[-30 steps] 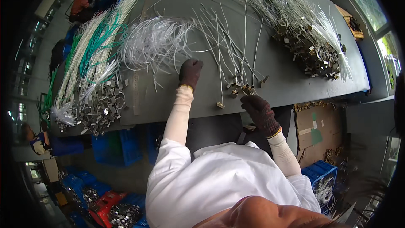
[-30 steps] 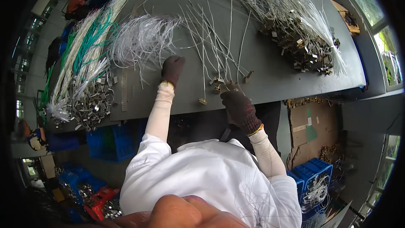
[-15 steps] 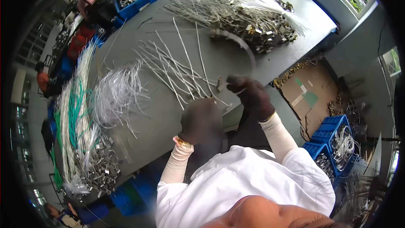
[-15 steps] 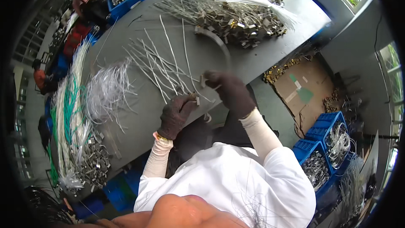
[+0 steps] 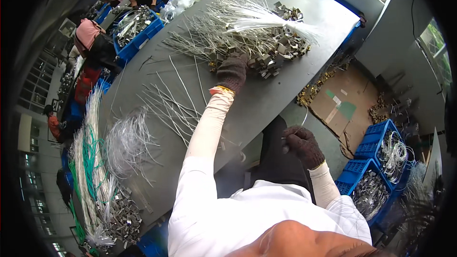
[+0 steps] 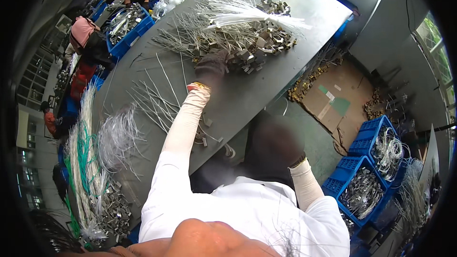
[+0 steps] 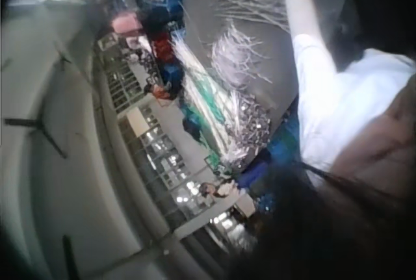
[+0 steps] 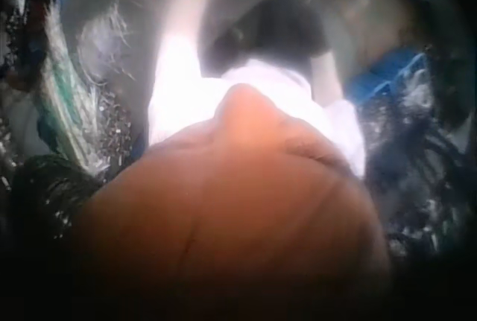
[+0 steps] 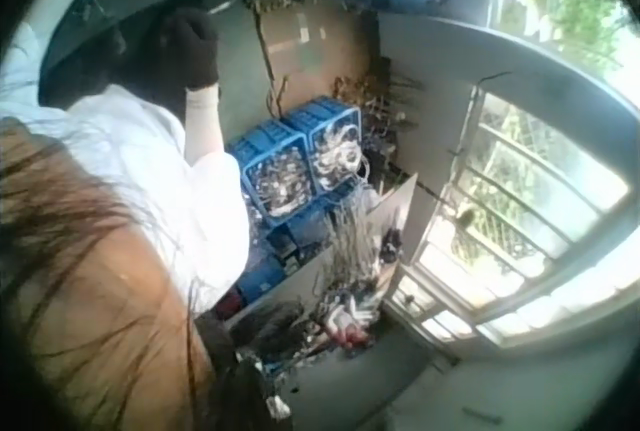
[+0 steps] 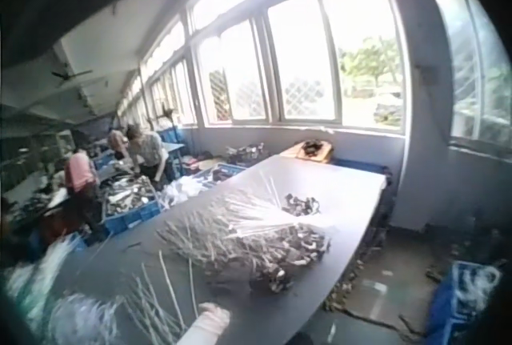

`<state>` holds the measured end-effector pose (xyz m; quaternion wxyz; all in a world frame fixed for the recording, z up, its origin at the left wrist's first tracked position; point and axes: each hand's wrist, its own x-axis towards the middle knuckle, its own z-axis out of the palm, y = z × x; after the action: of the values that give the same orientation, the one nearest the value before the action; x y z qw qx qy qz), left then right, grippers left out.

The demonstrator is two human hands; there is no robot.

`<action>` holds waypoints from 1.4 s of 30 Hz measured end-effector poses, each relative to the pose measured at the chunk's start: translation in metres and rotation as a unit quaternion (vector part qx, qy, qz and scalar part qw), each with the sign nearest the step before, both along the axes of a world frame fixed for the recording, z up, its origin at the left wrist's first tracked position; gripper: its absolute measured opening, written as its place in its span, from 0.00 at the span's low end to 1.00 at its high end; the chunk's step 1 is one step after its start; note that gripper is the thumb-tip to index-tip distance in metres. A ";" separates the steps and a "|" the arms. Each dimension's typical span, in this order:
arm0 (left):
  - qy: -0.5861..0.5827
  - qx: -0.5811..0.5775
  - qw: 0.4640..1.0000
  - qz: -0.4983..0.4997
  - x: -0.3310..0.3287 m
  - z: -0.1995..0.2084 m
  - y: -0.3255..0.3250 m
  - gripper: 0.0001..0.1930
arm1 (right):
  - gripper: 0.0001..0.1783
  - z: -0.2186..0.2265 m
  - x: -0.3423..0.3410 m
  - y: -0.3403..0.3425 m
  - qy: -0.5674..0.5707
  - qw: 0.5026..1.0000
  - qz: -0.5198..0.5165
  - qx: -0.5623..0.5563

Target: The person threads long plastic ties through small metal fittings by hand and aligns them on the table.

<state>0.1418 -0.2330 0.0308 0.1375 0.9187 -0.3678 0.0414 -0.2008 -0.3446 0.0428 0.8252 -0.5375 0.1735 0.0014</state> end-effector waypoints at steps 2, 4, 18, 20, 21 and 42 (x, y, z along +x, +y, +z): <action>-0.003 0.021 1.000 0.005 -0.018 0.017 0.010 0.21 | 0.12 -0.006 0.004 -0.003 -0.006 1.000 0.003 0.013; -0.064 -0.041 0.996 -0.040 -0.027 0.010 0.039 0.21 | 0.11 -0.008 0.009 0.000 -0.014 0.999 0.018 0.023; 0.021 -0.092 0.992 -0.081 -0.234 0.013 0.159 0.14 | 0.14 0.002 0.090 0.058 -0.218 0.930 0.122 -0.271; -0.001 -0.077 0.994 -0.075 -0.251 0.014 0.177 0.14 | 0.17 0.000 0.089 0.071 -0.264 0.898 0.112 -0.333; -0.001 -0.079 0.994 -0.071 -0.255 0.020 0.184 0.14 | 0.20 -0.001 0.088 0.077 -0.308 0.862 0.098 -0.391; 0.090 -0.344 0.931 -0.078 -0.354 0.058 0.314 0.07 | 0.16 0.098 0.092 0.157 -0.171 0.971 0.150 0.066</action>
<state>-0.2121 0.0808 0.0883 0.4803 0.7836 -0.3874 0.0720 -0.1088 -0.1876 0.1406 0.8666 -0.4942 -0.0536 0.0445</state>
